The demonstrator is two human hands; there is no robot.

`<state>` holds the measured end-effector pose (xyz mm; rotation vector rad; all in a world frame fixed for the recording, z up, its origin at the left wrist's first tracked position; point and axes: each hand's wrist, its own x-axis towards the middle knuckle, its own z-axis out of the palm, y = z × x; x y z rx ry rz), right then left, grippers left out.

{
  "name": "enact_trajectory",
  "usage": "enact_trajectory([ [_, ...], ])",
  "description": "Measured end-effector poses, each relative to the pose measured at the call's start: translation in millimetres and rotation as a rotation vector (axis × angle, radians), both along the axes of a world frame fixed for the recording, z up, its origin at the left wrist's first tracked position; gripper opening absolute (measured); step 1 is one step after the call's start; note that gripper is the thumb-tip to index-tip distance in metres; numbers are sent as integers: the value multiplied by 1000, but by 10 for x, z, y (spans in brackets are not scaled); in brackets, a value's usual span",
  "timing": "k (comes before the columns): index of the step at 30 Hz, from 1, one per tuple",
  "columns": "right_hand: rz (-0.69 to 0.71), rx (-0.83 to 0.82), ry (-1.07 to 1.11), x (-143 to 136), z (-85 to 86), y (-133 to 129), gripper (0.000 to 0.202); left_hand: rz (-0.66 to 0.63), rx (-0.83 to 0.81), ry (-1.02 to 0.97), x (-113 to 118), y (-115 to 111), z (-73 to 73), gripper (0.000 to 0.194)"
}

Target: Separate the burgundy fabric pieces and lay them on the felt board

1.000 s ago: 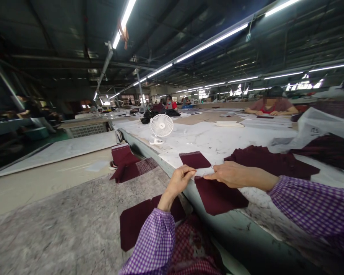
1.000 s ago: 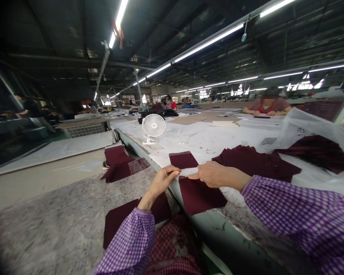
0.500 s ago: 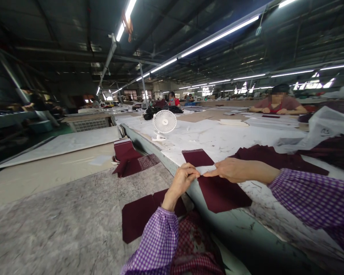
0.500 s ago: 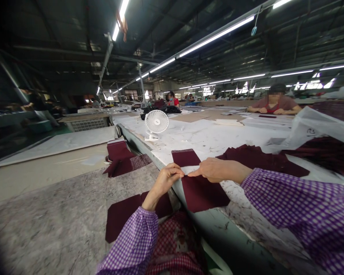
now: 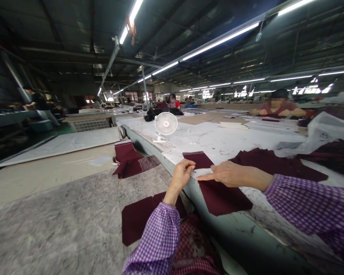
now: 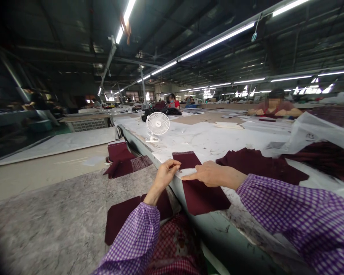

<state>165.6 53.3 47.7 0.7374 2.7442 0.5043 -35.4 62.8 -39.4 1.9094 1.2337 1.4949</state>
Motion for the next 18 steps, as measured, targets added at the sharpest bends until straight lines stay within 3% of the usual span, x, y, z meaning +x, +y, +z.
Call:
enact_trajectory([
  [3, -73, -10, 119, 50, -75, -12, 60, 6, 19, 255, 102, 99, 93, 20],
  [5, -85, -146, 232, 119, -67, 21, 57, 8, 5, 408, 149, 141, 124, 21],
  [7, -113, -292, 329, 258, 1, 115, 51, 20, 0, 508, 176, 163, 138, 20],
  [9, -192, -338, 417, 501, 106, 268, 43, 38, 14, 575, 197, 171, 149, 20],
  [13, -404, -181, 531, 1215, 246, 643, 26, 87, 51, 667, 275, 173, 183, 15],
  [15, -569, -60, 522, 1539, 230, 786, 20, 103, 71, 700, 329, 179, 196, 15],
  [18, -701, 40, 459, 1811, 143, 881, 26, 151, 59, 693, 376, 210, 192, 19],
])
